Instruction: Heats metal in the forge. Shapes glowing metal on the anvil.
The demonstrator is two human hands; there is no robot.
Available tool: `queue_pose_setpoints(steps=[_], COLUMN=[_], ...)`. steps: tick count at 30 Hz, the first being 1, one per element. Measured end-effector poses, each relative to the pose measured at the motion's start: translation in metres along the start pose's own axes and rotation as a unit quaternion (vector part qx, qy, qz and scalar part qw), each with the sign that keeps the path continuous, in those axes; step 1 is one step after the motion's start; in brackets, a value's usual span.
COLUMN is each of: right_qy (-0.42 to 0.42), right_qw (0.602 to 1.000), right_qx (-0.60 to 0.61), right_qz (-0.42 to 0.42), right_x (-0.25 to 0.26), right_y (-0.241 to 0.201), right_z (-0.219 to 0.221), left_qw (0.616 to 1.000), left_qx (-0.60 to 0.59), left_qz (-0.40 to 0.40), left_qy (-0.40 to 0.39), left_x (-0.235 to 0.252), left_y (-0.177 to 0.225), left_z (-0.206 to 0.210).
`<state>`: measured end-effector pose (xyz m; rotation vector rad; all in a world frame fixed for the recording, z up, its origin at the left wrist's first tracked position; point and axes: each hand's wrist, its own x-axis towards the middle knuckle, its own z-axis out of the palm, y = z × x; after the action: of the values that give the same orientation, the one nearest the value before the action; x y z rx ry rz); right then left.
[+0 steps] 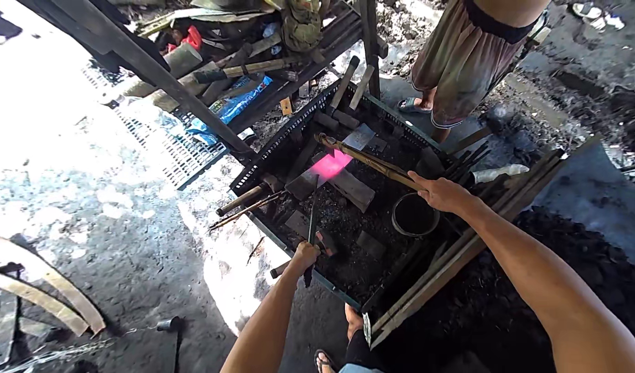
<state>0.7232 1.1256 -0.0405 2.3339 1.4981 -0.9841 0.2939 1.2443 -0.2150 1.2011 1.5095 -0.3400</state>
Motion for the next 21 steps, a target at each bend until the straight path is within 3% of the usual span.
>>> queue_pose_setpoints(steps=[21], right_qy=[-0.006], right_qw=[0.999], right_qx=[0.03], right_qz=[-0.015], right_x=[-0.001], right_y=[0.012], right_z=[0.01], left_qw=[1.0], left_qx=[0.003], left_qz=[0.009], left_qy=[0.0], left_x=[0.005], left_y=[-0.01], left_z=[-0.007])
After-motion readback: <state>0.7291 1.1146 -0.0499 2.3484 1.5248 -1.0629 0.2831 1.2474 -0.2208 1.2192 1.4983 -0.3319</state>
